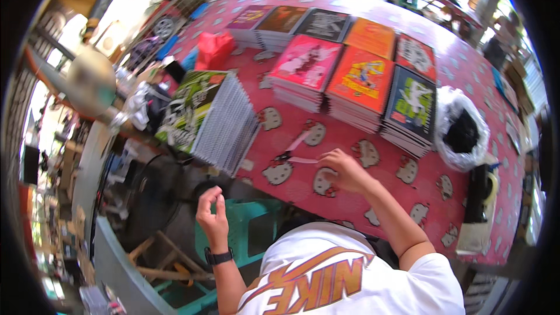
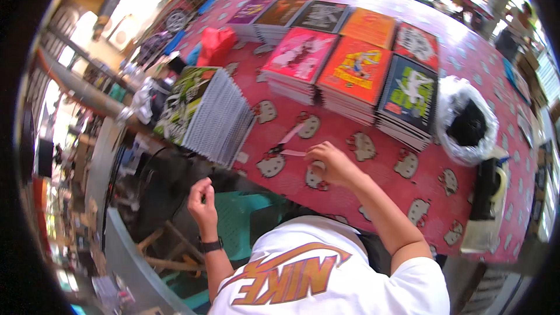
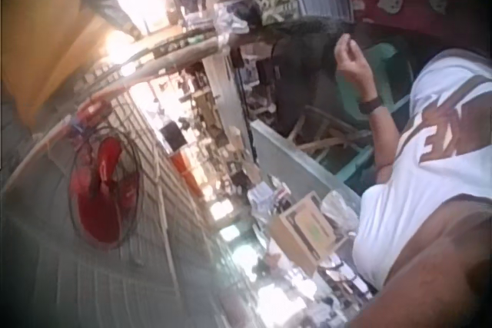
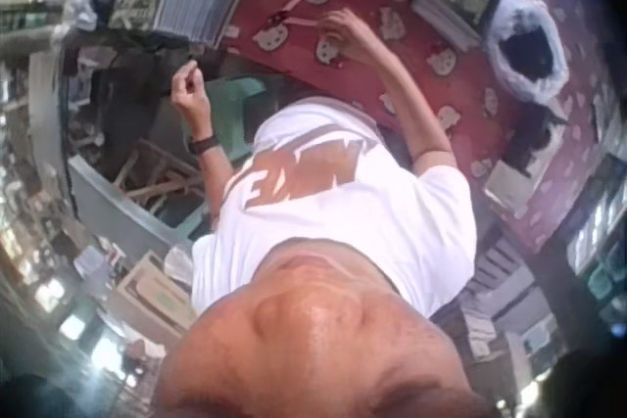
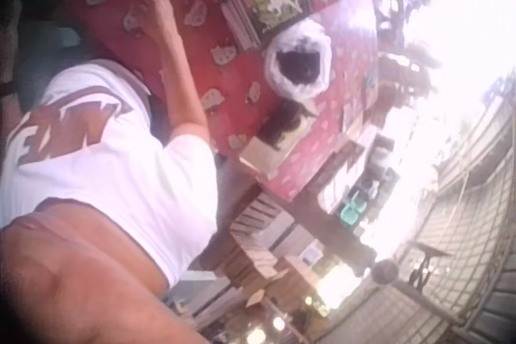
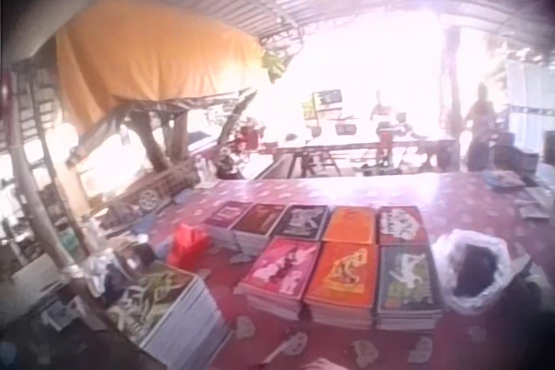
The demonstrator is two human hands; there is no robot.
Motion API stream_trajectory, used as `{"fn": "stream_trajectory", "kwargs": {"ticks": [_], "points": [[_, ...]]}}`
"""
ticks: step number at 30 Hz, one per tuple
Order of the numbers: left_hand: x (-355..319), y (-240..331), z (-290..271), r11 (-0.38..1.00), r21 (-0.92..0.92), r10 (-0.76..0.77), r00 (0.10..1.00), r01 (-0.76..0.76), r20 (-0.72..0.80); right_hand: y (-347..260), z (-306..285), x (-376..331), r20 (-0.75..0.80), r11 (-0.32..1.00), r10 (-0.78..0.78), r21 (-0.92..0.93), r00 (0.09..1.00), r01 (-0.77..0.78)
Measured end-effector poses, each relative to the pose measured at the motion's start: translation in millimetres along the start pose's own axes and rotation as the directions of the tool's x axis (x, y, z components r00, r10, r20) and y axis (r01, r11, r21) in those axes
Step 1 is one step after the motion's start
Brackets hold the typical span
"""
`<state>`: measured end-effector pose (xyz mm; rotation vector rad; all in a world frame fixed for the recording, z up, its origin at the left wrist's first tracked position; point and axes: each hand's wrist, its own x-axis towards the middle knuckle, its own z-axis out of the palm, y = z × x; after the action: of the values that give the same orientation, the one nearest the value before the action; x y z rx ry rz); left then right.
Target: The person organizes and stacks various sports-themed notebooks on a table, using a small pink tool to adjust the spiral bindings and moving items between stacks.
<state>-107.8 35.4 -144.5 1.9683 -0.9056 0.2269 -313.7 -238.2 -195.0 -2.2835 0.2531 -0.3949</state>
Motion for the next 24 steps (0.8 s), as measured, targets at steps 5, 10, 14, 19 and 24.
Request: {"fn": "stream_trajectory", "kwargs": {"ticks": [5,10,14,19,24], "points": [[78,3,-41,0.992,-0.078,0.076,0.973,-0.094,-0.219,35,51,54,-0.061,0.860,-0.115,-0.507,0.992,0.068],[165,10,-42,0.903,0.256,0.313,0.936,-0.346,0.162,27,19,99,0.317,0.869,0.070,-0.484,0.946,0.098],[186,-6,-10,0.845,0.319,0.322,0.885,-0.429,0.336,3,39,106,0.140,0.989,-0.150,0.027,0.979,0.148],[185,-19,3,0.903,0.249,0.241,0.893,-0.350,0.379,-77,49,134,-0.092,0.877,-0.410,0.233,0.907,0.420],[192,-13,1,0.896,0.245,0.224,0.853,-0.371,0.472,-83,65,157,-0.250,0.857,-0.439,0.174,0.863,0.486]]}}
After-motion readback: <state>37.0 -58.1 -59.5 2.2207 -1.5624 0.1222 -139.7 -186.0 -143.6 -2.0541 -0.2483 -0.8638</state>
